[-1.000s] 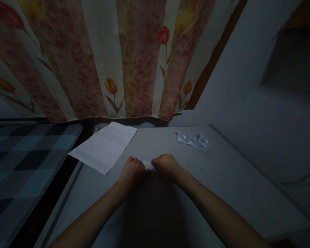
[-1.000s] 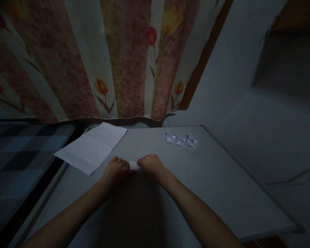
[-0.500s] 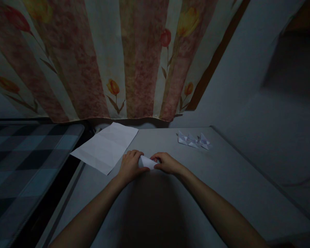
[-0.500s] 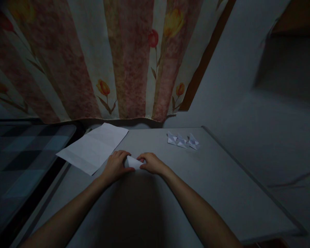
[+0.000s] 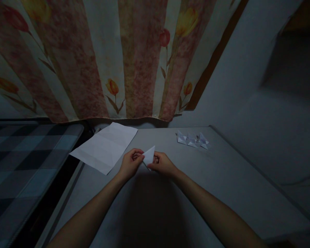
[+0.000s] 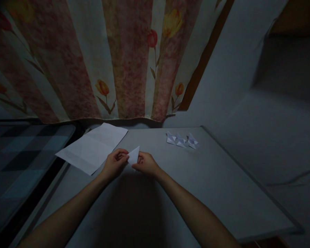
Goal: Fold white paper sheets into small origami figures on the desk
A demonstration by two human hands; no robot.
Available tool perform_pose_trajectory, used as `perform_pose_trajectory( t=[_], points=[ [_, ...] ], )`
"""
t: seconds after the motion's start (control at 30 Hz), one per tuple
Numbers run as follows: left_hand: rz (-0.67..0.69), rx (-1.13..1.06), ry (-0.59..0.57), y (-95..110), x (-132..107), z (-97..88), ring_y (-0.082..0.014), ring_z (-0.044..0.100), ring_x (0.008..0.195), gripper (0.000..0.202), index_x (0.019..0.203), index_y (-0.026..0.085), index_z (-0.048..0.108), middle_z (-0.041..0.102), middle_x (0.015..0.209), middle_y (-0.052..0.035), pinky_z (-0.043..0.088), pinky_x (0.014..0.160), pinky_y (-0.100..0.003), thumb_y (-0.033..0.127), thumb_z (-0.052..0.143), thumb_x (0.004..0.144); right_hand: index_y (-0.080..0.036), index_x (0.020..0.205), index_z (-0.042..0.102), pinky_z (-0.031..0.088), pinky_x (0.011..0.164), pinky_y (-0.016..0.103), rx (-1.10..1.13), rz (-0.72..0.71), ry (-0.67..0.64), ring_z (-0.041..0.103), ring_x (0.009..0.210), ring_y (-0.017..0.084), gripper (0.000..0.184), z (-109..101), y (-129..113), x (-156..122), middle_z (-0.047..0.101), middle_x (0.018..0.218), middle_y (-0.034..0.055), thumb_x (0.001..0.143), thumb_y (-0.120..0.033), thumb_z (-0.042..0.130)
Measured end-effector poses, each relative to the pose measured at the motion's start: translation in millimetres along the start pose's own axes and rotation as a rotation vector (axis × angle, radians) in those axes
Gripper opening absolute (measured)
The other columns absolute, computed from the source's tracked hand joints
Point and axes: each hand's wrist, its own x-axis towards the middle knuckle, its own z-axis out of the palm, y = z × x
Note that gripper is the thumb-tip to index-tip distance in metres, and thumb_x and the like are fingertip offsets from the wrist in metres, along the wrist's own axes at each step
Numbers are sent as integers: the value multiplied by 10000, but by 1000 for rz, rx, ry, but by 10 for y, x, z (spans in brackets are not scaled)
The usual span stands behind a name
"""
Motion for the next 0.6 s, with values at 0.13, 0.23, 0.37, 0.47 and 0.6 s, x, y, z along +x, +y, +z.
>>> perform_pose_trajectory(
  t=[0.13, 0.23, 0.37, 0.47, 0.6],
  points=[
    [11, 1, -19, -26, 6, 10, -79, 501, 529, 213, 735, 158, 544, 540, 593, 43, 379, 510, -186, 292, 686, 647, -154, 849, 578, 406, 445, 198, 127, -10, 28, 516, 477, 83, 294, 56, 8, -18, 598, 639, -35, 615, -283, 700],
    [64, 137, -11, -47, -23, 28, -85, 491, 539, 153, 759, 166, 539, 522, 608, 42, 371, 505, -194, 291, 619, 724, -157, 752, 565, 403, 405, 205, 69, 6, 122, 511, 416, 92, 231, 64, 5, -8, 561, 546, -48, 631, -320, 674],
    [229, 428, 3, -59, -97, 72, -123, 548, 676, 234, 965, 168, 554, 577, 789, -6, 445, 617, -247, 248, 605, 751, -161, 720, 561, 383, 382, 202, 29, 1, 232, 514, 389, 103, 209, 58, 19, 16, 542, 484, -54, 641, -336, 644],
    [359, 551, 14, -48, -145, 110, -144, 554, 767, 461, 1083, 171, 503, 570, 987, -57, 474, 698, -287, 253, 700, 674, -171, 705, 539, 374, 391, 203, 28, -17, 308, 502, 394, 101, 202, 67, 40, 11, 528, 473, -63, 645, -332, 644],
    [393, 655, -10, -28, -170, 136, -144, 549, 754, 479, 1035, 183, 515, 573, 1007, -56, 484, 702, -293, 304, 751, 636, -183, 639, 498, 333, 401, 192, -19, -53, 331, 451, 409, 78, 222, 111, 52, -19, 472, 463, -85, 645, -315, 676]
  ],
)
